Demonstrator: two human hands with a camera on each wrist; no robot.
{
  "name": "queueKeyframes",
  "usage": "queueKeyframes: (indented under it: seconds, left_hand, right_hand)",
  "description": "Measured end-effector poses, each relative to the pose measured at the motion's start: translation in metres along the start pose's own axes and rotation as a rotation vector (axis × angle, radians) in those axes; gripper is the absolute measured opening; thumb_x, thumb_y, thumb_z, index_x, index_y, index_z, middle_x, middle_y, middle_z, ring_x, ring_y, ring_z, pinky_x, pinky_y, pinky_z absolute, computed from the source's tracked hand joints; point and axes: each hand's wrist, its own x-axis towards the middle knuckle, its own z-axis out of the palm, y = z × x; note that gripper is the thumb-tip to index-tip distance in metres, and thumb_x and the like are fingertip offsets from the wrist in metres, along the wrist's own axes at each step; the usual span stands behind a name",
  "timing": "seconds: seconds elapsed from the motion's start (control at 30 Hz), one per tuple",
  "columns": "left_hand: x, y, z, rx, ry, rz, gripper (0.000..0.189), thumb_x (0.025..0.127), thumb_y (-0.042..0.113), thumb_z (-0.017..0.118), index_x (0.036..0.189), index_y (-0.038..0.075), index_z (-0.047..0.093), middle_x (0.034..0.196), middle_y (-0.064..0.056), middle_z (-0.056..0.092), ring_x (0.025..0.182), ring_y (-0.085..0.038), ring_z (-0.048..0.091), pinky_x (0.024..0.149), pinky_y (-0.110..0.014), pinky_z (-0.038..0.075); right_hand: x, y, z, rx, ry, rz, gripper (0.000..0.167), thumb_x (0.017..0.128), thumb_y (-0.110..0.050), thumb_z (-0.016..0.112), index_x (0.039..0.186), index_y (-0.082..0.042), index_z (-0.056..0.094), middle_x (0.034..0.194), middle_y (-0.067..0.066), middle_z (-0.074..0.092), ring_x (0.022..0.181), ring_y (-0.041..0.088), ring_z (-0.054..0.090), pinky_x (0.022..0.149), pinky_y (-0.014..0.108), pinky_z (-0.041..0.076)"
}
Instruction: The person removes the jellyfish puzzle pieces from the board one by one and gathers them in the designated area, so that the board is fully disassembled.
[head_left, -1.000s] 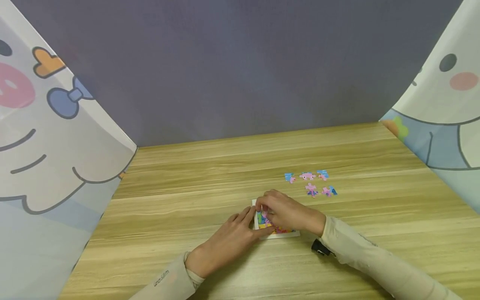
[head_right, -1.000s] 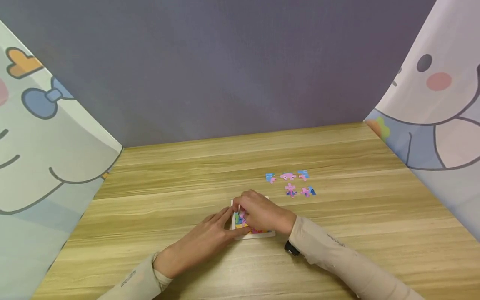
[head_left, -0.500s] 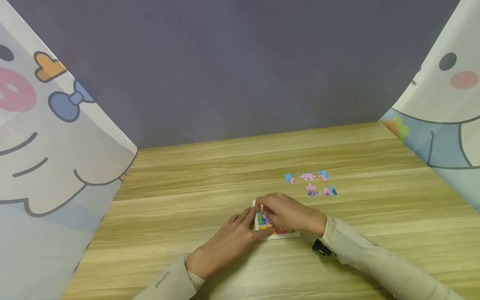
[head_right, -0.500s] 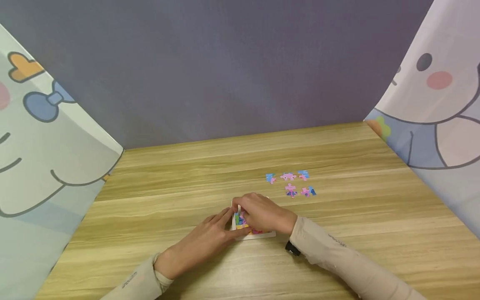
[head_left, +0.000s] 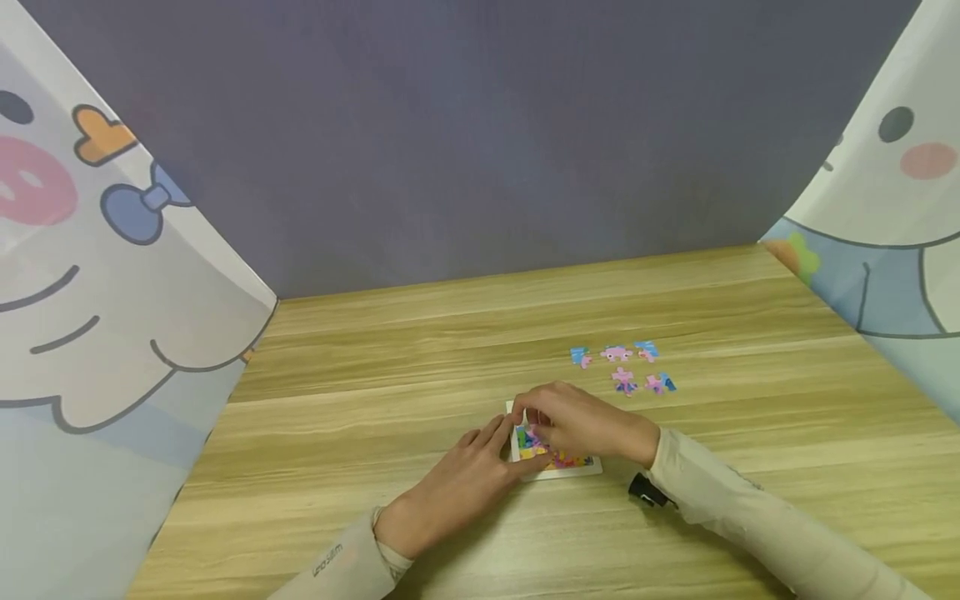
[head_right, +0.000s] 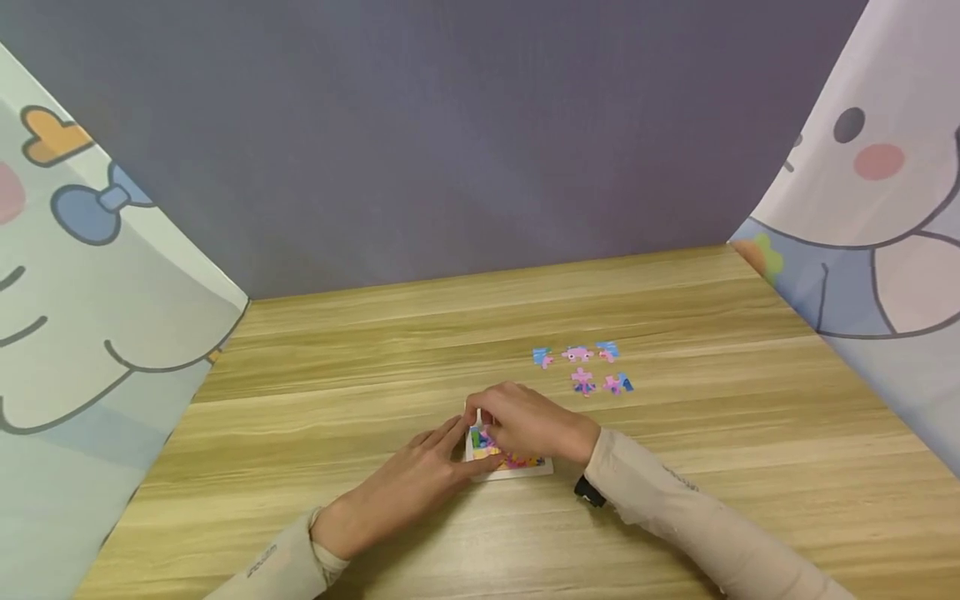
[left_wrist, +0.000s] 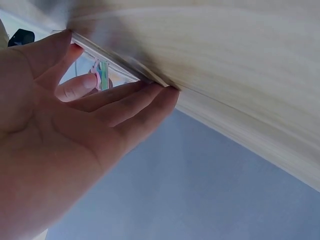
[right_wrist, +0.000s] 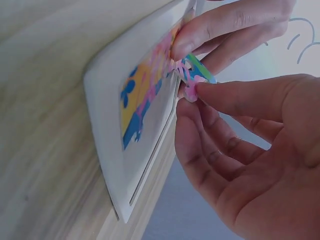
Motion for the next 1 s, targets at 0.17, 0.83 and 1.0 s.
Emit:
queueKeyframes:
  seconds: [0.17,0.83,1.0]
  left_hand:
    - [0.002,0.000,0.000,0.040,-0.014,0.001,0.057,0.094,0.011,0.068,0.142,0.041,0.055,0.141,-0.027,0.050,0.127,-0.037,0.055,0.083,-0.043,0.057]
    - [0.001,0.000,-0.001,0.026,0.014,-0.001,0.051,0.094,0.013,0.067,0.136,0.039,0.059,0.133,-0.026,0.054,0.123,-0.036,0.056,0.081,-0.042,0.057]
    - [0.001,0.001,-0.001,0.029,0.033,0.002,0.048,0.094,0.015,0.065,0.135,0.040,0.061,0.132,-0.026,0.054,0.122,-0.036,0.057,0.080,-0.041,0.057]
  right_hand:
    - [0.001,0.005,-0.002,0.058,0.003,0.039,0.021,0.091,0.003,0.064,0.105,-0.012,0.069,0.083,-0.002,0.066,0.071,0.007,0.057,0.065,0.025,0.051]
    - [0.001,0.013,-0.020,0.108,0.056,0.066,0.020,0.092,0.000,0.067,0.107,-0.011,0.071,0.088,-0.003,0.068,0.079,0.009,0.059,0.070,0.028,0.051]
    - [-0.003,0.015,-0.029,0.120,0.080,0.080,0.021,0.092,0.000,0.066,0.108,-0.011,0.071,0.088,-0.002,0.069,0.080,0.009,0.061,0.071,0.028,0.052]
